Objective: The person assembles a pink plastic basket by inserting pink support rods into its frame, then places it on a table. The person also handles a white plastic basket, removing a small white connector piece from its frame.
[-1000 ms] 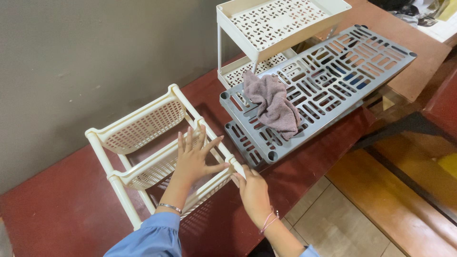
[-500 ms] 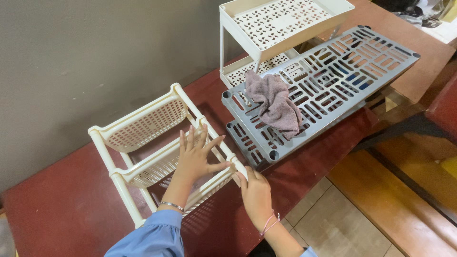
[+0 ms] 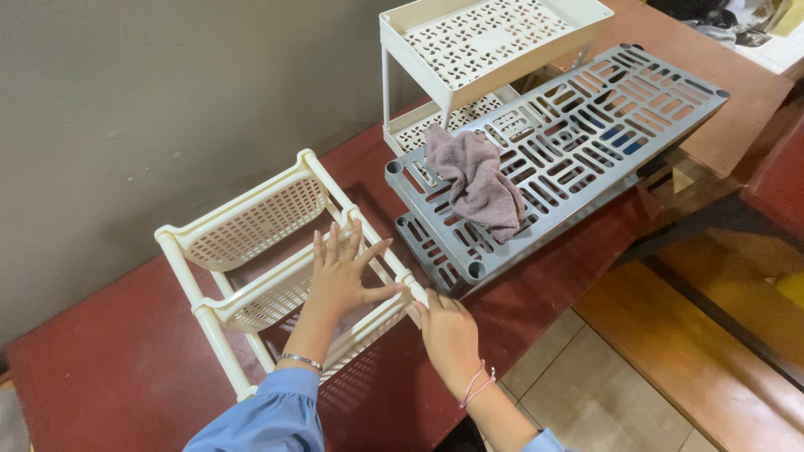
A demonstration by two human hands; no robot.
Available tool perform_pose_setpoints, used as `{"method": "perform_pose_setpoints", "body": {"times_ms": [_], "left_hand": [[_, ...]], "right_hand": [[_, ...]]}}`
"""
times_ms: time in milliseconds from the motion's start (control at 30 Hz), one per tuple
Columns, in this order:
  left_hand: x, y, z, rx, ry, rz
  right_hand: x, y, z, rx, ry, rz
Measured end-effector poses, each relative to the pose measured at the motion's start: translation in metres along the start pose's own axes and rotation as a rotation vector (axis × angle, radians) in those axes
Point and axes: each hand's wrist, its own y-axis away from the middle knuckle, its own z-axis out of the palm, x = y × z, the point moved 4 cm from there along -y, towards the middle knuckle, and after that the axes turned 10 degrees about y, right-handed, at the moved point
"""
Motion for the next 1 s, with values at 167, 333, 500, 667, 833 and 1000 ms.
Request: {"method": "perform_pose_setpoints", "body": {"times_ms": [167,333,500,667,833,1000], "left_hand": [[0.001,0.001,0.002,0.012,-0.005,0.001],[0.002,0.001,-0.001,-0.002,-0.014,-0.015],[0.01,-0.004,-0.011,-0.062,0.021,-0.052],[0.027,-0.008,-0.025,-0.132,0.012,-0.142],[0.085,0.008,-0.028,0.259,-0.115,0.068],[0.145,0.012,0.031,0.141,0.248,-0.02]], "right_hand": [[-0.005,0.01,0.01,0.108,0.24,-0.178],[0.008,0.0,-0.004,0.043,-0.188,-0.012],[0.003,0.0,-0.024,-0.128,-0.129,0.017],[0.03,0.025,-0.037,-0.318,-0.019,0.098],[0.118,0.039,-0.036,-0.182,-0.301,0.233],[0.187,0.034,0.0,-0.069,-0.22,0.311]]}}
